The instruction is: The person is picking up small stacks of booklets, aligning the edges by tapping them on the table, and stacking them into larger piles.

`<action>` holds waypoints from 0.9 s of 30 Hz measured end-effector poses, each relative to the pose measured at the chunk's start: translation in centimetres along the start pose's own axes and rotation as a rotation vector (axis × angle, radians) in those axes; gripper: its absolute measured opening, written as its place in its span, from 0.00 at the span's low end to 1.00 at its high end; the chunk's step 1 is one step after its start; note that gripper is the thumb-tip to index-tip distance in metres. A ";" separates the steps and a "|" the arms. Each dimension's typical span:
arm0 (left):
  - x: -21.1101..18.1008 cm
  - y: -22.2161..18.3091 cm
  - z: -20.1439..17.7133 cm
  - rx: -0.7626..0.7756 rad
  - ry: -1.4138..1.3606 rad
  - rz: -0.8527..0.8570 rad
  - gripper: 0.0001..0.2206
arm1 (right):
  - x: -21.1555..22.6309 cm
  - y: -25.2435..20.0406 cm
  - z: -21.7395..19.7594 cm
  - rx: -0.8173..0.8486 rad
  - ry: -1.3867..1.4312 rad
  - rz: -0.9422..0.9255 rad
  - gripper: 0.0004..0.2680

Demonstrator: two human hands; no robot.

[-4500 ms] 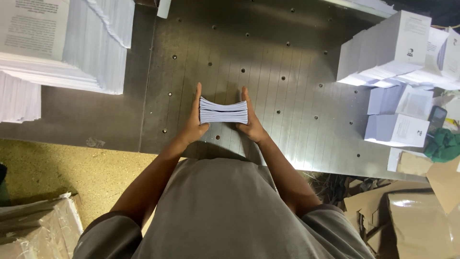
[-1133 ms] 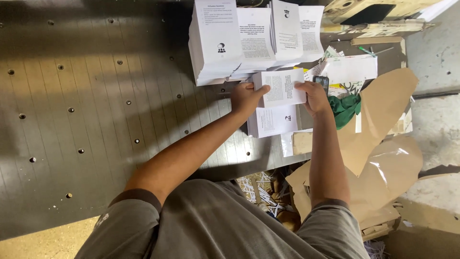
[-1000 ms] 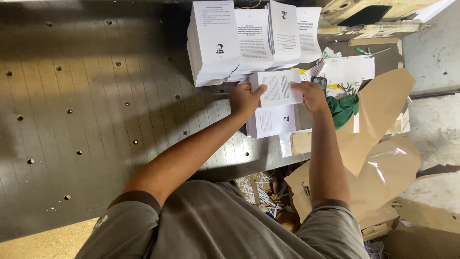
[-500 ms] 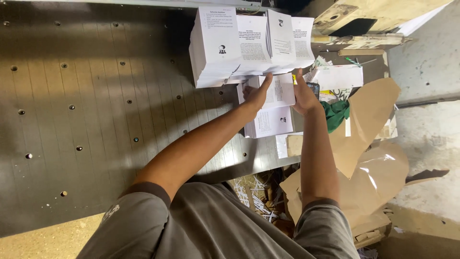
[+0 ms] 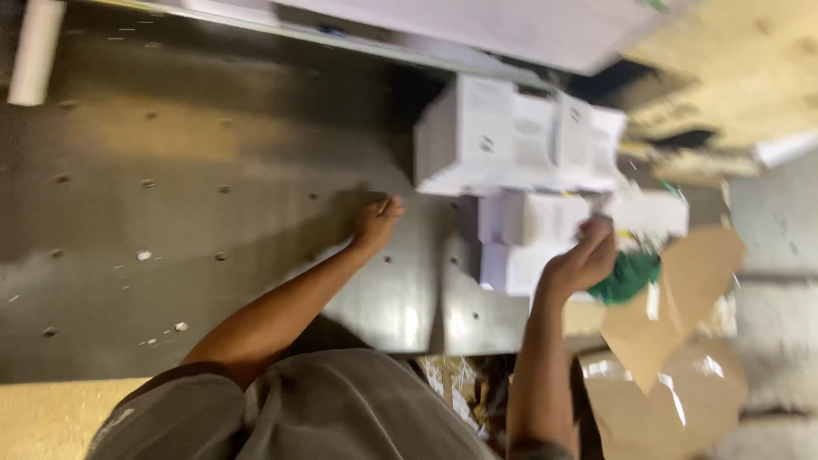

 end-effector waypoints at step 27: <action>-19.0 26.3 -36.4 -0.423 0.988 0.859 0.49 | 25.3 -19.8 62.1 1.086 0.037 0.453 0.12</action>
Point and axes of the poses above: each hand's wrist, its own y-axis towards the middle knuckle, its own z-axis out of the palm, x = y × z, the point moved 4 cm from there along y, towards the middle knuckle, and after that the axes turned 1 degree about z, right-handed, at the moved point
